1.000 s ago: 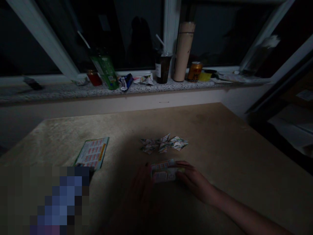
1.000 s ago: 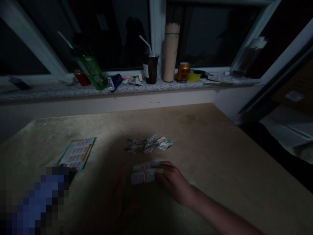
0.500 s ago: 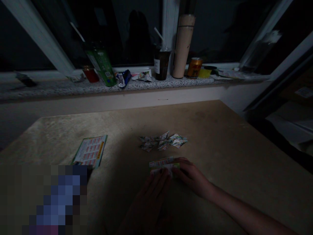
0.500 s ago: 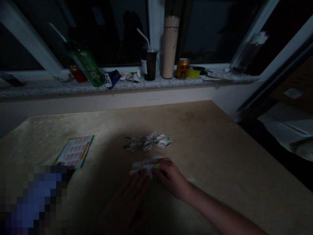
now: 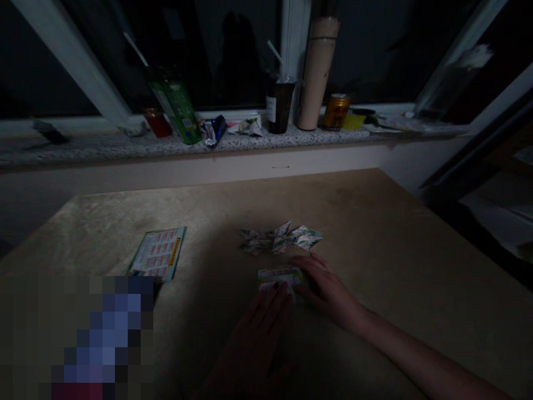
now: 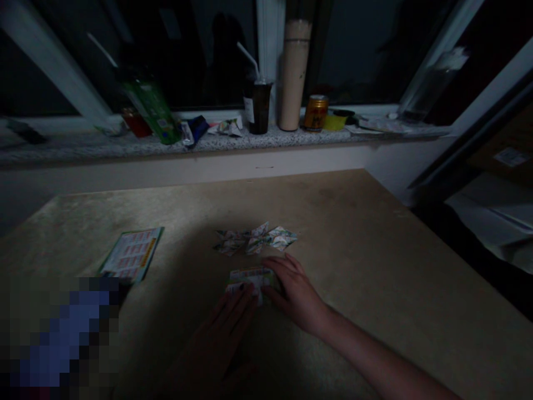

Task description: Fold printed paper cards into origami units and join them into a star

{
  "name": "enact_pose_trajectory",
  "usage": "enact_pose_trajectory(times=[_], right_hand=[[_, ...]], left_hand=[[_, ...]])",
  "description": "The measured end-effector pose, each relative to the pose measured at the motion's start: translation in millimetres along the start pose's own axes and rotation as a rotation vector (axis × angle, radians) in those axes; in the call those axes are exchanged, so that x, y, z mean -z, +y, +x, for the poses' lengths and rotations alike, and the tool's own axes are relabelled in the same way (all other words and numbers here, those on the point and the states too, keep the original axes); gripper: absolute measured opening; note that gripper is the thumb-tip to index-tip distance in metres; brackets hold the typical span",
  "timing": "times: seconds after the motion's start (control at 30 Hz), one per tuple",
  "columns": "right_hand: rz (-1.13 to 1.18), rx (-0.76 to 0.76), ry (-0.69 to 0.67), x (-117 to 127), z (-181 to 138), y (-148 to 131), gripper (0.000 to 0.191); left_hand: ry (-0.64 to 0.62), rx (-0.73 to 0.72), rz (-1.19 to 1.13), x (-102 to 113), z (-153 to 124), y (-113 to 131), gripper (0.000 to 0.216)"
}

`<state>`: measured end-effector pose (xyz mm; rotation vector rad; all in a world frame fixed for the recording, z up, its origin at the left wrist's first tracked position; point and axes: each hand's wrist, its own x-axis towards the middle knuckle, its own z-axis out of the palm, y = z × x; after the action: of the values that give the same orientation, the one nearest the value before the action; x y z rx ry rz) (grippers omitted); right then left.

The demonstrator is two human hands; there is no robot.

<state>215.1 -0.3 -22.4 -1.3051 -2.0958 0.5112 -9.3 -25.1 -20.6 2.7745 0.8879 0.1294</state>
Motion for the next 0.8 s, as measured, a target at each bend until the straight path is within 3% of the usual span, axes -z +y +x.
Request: enact_pose_trajectory(times=[0.2, 0.47, 0.8], right_hand=[[0.005, 0.004, 0.014, -1, 1, -1, 0.037], [-0.007, 0.012, -0.002, -3, -1, 1, 0.034], [-0.017, 0.094, -0.029, 1, 2, -2, 0.029]], left_hand=[[0.002, -0.020, 0.029, 5, 0, 7, 0.081], [0.024, -0.025, 0.008, -5, -5, 6, 0.083], [-0.007, 0.061, -0.026, -2, -2, 11, 0.087]])
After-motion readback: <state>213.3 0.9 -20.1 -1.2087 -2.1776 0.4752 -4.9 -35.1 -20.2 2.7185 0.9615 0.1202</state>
